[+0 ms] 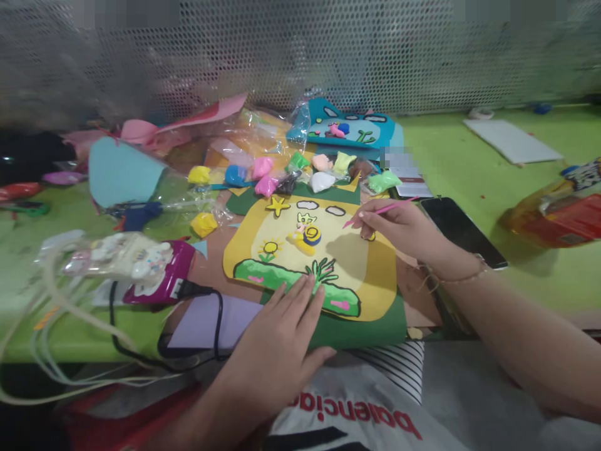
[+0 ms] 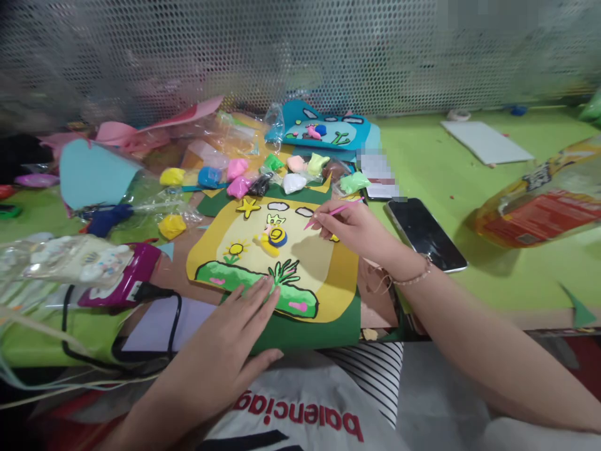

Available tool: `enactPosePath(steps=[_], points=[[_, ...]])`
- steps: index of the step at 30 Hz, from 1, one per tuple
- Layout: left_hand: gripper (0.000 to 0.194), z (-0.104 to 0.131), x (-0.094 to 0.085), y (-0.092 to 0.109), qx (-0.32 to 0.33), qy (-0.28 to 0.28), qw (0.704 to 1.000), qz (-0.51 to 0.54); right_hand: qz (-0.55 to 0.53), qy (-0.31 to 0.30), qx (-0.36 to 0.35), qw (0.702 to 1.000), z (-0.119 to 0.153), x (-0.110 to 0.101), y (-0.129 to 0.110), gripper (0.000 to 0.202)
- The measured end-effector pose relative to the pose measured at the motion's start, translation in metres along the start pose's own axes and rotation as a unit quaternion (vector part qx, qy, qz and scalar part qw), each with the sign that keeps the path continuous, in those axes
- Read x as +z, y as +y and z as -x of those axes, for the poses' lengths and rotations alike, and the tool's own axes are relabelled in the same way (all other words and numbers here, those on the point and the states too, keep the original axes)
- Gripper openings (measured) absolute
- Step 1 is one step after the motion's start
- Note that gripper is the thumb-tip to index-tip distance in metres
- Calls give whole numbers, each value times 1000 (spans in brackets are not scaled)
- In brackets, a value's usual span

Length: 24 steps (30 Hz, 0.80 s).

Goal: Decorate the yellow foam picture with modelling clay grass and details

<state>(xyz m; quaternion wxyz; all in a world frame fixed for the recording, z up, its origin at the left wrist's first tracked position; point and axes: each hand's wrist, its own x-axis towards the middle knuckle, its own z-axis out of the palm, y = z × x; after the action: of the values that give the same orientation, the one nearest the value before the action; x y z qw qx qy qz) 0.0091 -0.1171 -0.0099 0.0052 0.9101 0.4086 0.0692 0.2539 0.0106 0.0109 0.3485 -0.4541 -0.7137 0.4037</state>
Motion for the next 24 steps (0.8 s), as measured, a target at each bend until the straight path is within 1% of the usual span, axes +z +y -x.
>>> enactPosePath(steps=[1, 3, 5, 7, 10, 12, 16, 18, 20, 22, 24], points=[[62, 1, -2, -4, -1, 6, 1000, -6, -3, -1, -4, 1000, 0, -1, 1, 35], [61, 5, -3, -14, -37, 17, 999, -34, -9, 2, -10, 1000, 0, -2, 2, 35], [63, 11, 1, -21, -75, 14, 995, -65, -11, 7, -11, 1000, -1, -3, 4, 35], [65, 17, 7, -24, -92, 6, 992, -87, -10, 10, -5, 1000, -2, -5, 6, 35], [65, 22, 16, -21, -86, 0, 992, -94, -11, 4, 6, 1000, -4, -6, 9, 35], [64, 20, 18, -14, -90, 0, 991, -96, -10, 2, 7, 1000, -5, -6, 9, 35], [62, 9, 12, 4, -111, 4, 991, -78, 10, -14, 2, 1000, -5, -4, 8, 32], [59, 5, 7, 8, -100, 12, 994, -53, 18, -20, -1, 1000, -5, -3, 8, 30], [57, 3, 5, 7, -96, 29, 994, -43, 21, -22, -6, 1000, -5, -3, 8, 27], [56, 3, 5, 2, -105, 47, 992, -51, 24, -21, -10, 999, -5, -3, 8, 27], [53, 3, 8, -4, -110, 52, 991, -59, 26, -19, -14, 999, -5, -4, 7, 27]])
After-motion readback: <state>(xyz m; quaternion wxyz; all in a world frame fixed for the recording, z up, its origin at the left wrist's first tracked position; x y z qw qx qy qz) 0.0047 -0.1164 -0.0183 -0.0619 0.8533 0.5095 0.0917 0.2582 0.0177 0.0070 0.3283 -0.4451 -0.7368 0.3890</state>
